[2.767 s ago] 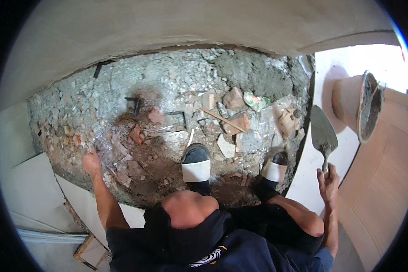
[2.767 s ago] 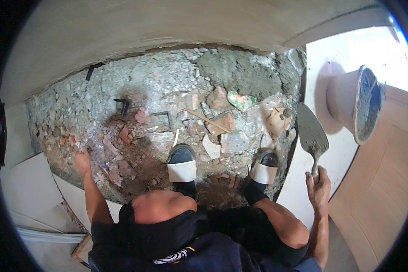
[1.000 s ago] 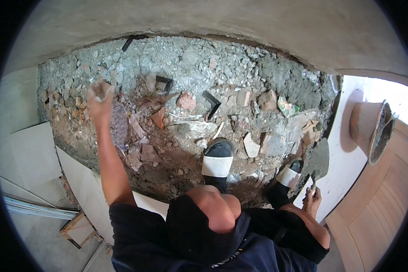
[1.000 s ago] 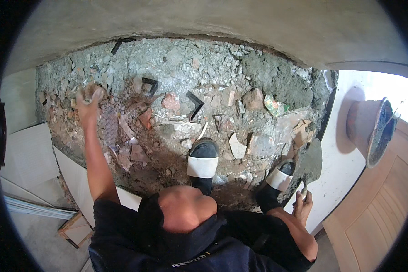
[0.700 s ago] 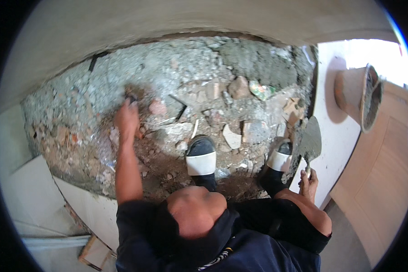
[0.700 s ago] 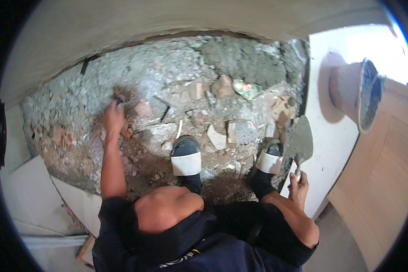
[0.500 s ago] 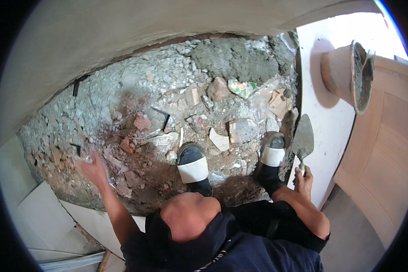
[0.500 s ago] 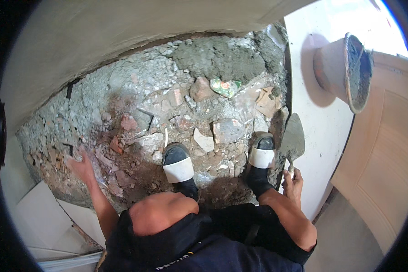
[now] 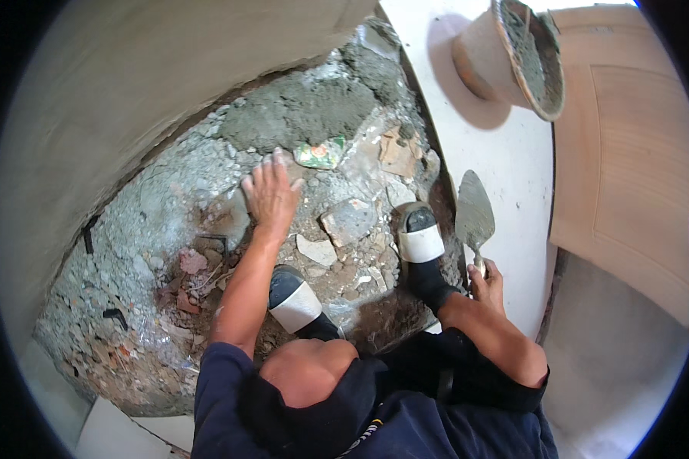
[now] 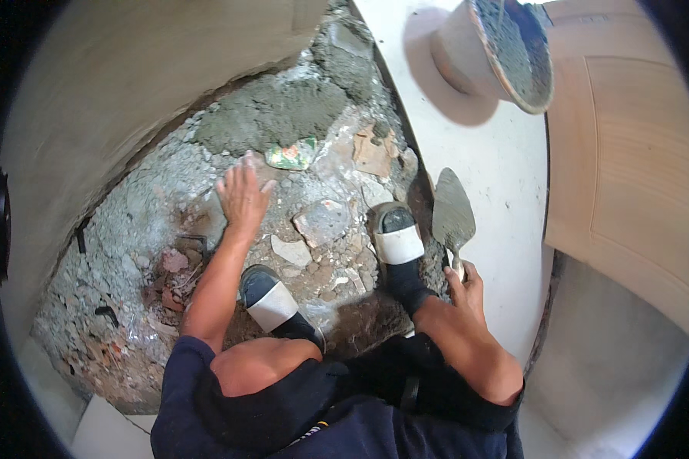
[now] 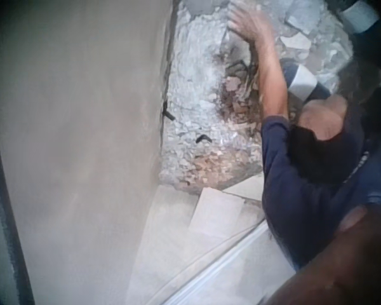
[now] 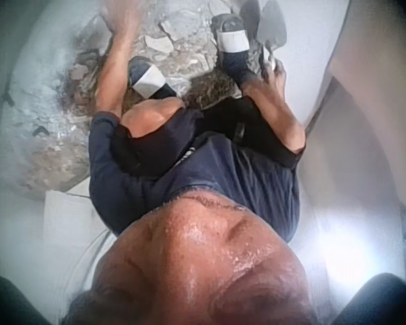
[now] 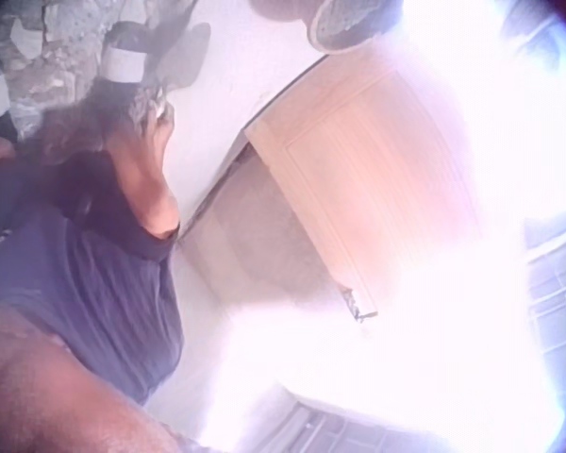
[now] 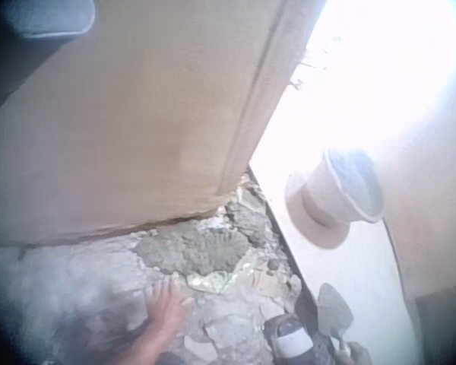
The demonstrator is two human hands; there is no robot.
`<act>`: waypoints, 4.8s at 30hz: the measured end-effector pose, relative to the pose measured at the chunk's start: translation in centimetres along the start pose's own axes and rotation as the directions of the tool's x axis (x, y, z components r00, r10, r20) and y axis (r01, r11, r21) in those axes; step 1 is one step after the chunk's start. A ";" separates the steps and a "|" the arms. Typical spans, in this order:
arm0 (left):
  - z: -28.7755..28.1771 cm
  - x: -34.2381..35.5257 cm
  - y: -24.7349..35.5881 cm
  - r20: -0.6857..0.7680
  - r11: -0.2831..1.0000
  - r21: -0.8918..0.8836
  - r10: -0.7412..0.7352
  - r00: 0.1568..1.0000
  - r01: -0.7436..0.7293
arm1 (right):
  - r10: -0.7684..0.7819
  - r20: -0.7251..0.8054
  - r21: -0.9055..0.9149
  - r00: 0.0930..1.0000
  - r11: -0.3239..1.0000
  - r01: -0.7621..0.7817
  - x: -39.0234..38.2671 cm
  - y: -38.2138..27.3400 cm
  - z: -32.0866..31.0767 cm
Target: The person scoops cement from a bucket with a trowel and spreads it onto a debris-covered floor area. They repeatedly smooth the cement over the surface, occasionally clearing small debris by hand, and continue applying and leveling the material across the floor.
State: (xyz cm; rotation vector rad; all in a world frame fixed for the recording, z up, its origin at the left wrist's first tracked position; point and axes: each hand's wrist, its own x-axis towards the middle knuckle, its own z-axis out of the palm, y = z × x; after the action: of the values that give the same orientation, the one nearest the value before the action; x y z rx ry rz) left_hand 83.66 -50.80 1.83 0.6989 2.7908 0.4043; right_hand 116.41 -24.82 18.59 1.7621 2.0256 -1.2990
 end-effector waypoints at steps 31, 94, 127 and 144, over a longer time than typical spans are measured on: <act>-0.5 -12.6 -5.4 0.137 0.983 -0.107 0.163 0.977 -0.149 | -0.182 0.120 -0.175 0.976 0.964 0.201 2.7 -2.5 1.8; -14.0 23.2 30.9 0.179 0.778 -0.627 0.199 0.963 -0.044 | -0.812 0.260 -0.952 0.523 -0.127 0.277 26.5 -30.6 -17.9; -8.8 20.9 36.1 0.019 0.387 -0.922 -0.014 1.000 0.023 | -0.353 0.236 -0.189 0.905 0.897 0.399 22.2 -26.5 -17.2; 7.8 -3.5 25.8 0.491 0.463 -0.748 -0.095 0.866 0.475 | -0.616 0.455 -0.458 0.643 0.458 0.762 7.3 -31.1 -10.0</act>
State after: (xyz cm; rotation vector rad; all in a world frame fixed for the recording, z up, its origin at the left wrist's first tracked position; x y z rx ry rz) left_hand 99.88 -29.07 3.34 0.0129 1.8635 1.2886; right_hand 91.32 -10.45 35.56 0.4231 2.7021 -0.7048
